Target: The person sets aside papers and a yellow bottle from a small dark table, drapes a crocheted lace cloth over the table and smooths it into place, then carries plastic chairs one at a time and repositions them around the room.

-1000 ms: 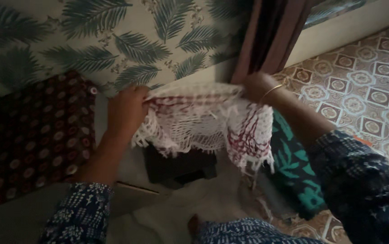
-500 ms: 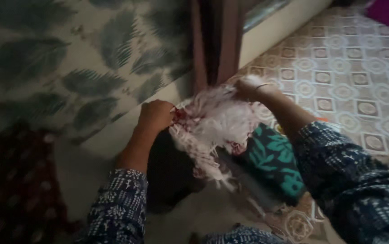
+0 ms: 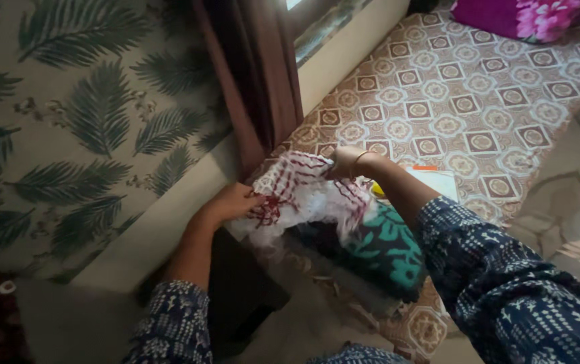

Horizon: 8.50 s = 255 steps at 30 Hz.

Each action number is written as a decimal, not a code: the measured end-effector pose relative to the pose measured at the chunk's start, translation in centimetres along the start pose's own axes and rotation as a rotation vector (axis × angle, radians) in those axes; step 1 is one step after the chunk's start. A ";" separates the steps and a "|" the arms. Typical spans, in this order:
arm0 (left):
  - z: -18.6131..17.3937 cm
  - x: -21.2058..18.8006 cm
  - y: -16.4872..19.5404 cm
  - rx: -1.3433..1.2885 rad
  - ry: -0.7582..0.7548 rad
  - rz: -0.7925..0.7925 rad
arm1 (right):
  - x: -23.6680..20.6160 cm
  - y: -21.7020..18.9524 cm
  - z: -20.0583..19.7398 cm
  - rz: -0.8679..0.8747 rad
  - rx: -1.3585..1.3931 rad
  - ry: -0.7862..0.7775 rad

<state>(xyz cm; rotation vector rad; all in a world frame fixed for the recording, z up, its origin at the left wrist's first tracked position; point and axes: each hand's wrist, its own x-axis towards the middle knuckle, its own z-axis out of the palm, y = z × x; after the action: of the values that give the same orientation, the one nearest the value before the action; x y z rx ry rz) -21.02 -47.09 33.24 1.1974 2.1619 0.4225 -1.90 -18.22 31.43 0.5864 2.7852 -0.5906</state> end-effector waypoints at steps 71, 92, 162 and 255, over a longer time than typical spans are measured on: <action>21.9 -17.7 -14.1 -0.734 0.692 -0.302 | 4.8 -12.0 10.7 -0.454 0.221 -0.007; 30.4 -18.8 -24.2 -0.636 0.696 -0.712 | 6.1 -15.9 31.3 0.079 0.400 -0.360; 44.8 -19.5 -29.2 -2.076 0.881 -0.829 | 3.5 -0.3 52.5 0.976 1.058 -0.271; 71.3 -14.7 70.7 -1.467 -0.248 -0.434 | -102.4 68.1 27.9 1.154 1.752 0.948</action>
<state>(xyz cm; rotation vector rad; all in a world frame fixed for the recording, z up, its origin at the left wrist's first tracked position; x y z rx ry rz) 77.02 -22.98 23.36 -0.0573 1.2133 1.2402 122.63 -7.30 14.70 2.7954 0.8286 -2.5479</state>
